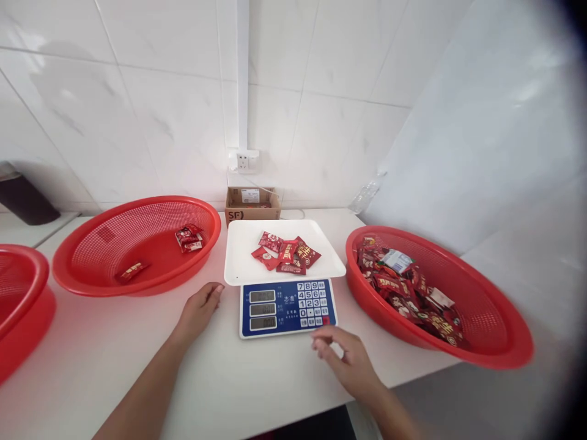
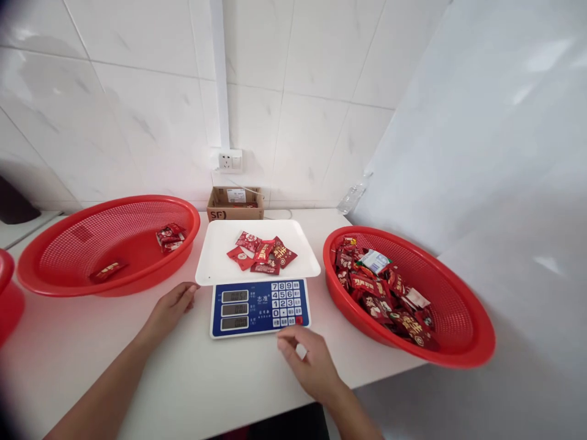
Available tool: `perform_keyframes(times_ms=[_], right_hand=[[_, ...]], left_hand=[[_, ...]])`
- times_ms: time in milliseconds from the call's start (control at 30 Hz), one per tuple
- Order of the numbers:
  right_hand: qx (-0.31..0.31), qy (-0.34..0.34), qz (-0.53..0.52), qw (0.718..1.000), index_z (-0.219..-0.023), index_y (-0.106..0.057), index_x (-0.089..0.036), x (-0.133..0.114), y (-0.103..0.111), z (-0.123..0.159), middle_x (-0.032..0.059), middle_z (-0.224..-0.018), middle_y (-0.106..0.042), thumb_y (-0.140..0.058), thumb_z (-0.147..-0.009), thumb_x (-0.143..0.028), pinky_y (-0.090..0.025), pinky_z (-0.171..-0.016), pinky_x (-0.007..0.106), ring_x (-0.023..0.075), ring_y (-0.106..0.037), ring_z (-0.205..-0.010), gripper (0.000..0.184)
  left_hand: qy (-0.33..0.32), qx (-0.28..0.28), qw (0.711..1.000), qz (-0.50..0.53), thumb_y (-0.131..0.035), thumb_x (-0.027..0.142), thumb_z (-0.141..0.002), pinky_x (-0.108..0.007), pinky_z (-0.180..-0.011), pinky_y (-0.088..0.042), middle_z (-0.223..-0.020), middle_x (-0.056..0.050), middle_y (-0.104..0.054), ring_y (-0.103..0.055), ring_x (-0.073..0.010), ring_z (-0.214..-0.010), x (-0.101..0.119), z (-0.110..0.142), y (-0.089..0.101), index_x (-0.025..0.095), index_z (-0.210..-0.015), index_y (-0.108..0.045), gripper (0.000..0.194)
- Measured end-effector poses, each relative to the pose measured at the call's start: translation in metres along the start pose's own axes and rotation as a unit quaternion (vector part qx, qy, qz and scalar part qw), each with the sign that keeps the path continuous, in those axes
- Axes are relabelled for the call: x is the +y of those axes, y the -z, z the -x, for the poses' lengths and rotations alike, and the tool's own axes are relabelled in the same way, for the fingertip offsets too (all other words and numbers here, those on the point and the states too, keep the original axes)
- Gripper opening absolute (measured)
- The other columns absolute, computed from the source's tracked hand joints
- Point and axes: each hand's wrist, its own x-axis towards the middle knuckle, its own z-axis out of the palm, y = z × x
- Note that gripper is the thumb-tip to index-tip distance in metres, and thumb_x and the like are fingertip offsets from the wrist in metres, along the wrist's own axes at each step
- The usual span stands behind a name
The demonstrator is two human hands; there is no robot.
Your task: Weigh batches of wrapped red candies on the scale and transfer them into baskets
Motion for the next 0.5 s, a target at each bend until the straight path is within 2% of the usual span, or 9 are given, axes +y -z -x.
perform_keyframes(times_ms=[67,133,300,500], right_hand=[[-0.082,-0.035,-0.006,0.996,-0.082,-0.064,-0.019,0.003,-0.014,0.010,0.0014,-0.071,-0.065,-0.049,-0.081,-0.030,-0.046,-0.058,0.022,0.0131,-0.058,-0.063,0.018],[-0.118,-0.044,-0.001,0.992,-0.081,-0.065,-0.020,0.005,-0.022,0.013,0.0011,-0.072,-0.064,-0.050,-0.080,-0.028,-0.045,-0.059,0.022,0.0126,-0.056,-0.063,0.017],[-0.104,-0.070,-0.046,0.991,-0.085,-0.063,-0.019,0.011,-0.024,0.008,0.0018,-0.075,-0.062,-0.048,-0.081,-0.031,-0.044,-0.060,0.023,0.0133,-0.055,-0.066,0.020],[-0.109,-0.053,-0.063,0.991,-0.085,-0.063,-0.018,0.016,-0.023,0.011,0.0025,-0.076,-0.063,-0.047,-0.081,-0.033,-0.044,-0.062,0.024,0.0140,-0.056,-0.067,0.022]], left_hand=[[0.005,0.003,1.000,-0.005,-0.039,0.054,-0.078,-0.025,-0.062,-0.042,-0.064,0.003,-0.051,-0.051,-0.0147,-0.064,0.001,0.001,0.000,0.022,-0.089,-0.057,0.038],[0.004,0.008,1.000,-0.009,-0.039,0.054,-0.079,-0.026,-0.062,-0.042,-0.064,0.003,-0.051,-0.051,-0.0147,-0.064,0.003,0.002,-0.001,0.022,-0.089,-0.056,0.038],[-0.001,0.026,0.999,-0.019,-0.038,0.053,-0.079,-0.026,-0.062,-0.041,-0.063,0.003,-0.050,-0.050,-0.0146,-0.063,0.007,0.005,-0.004,0.022,-0.089,-0.056,0.037],[0.004,0.061,0.997,-0.039,-0.039,0.053,-0.078,-0.026,-0.062,-0.041,-0.063,0.003,-0.052,-0.052,-0.0148,-0.063,0.006,0.007,-0.007,0.022,-0.089,-0.057,0.037]])
